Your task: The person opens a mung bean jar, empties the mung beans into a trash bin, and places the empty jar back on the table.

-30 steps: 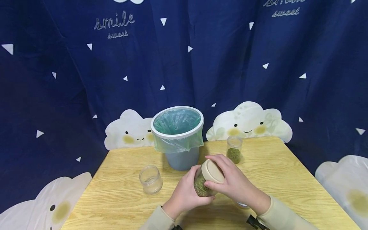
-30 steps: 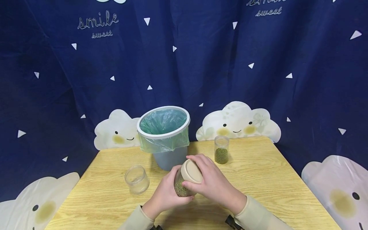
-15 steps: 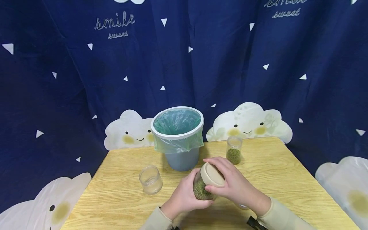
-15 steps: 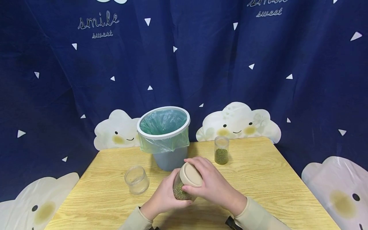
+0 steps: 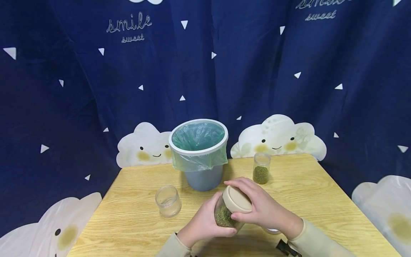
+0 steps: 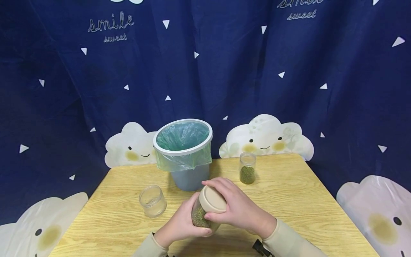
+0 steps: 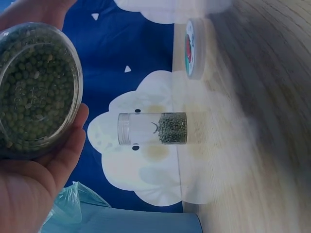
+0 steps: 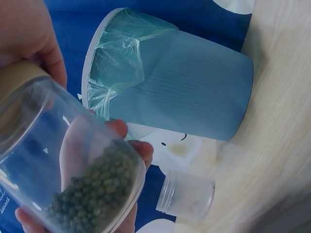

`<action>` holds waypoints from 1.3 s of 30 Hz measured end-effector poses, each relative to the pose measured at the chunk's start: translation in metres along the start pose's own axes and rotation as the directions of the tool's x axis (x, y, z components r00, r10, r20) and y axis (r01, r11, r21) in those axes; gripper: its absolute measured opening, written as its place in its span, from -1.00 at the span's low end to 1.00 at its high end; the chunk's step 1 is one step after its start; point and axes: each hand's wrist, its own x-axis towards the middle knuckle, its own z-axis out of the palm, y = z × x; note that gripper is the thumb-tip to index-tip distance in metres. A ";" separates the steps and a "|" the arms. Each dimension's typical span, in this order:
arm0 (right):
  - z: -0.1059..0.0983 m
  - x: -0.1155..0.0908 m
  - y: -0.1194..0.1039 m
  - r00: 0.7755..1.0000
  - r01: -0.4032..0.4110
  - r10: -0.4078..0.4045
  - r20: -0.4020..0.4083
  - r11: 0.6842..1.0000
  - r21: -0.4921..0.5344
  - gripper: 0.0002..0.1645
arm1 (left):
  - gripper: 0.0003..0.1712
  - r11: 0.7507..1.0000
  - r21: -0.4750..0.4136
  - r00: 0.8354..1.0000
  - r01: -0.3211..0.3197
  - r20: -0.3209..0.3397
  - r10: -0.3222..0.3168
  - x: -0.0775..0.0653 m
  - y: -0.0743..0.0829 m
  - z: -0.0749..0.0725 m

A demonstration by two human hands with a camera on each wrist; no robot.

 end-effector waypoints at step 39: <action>-0.028 0.001 -0.006 0.957 -0.266 0.279 0.080 0.954 -0.141 -0.17 | -0.01 0.965 0.248 0.986 0.083 -0.162 -0.043 -0.005 0.006 0.001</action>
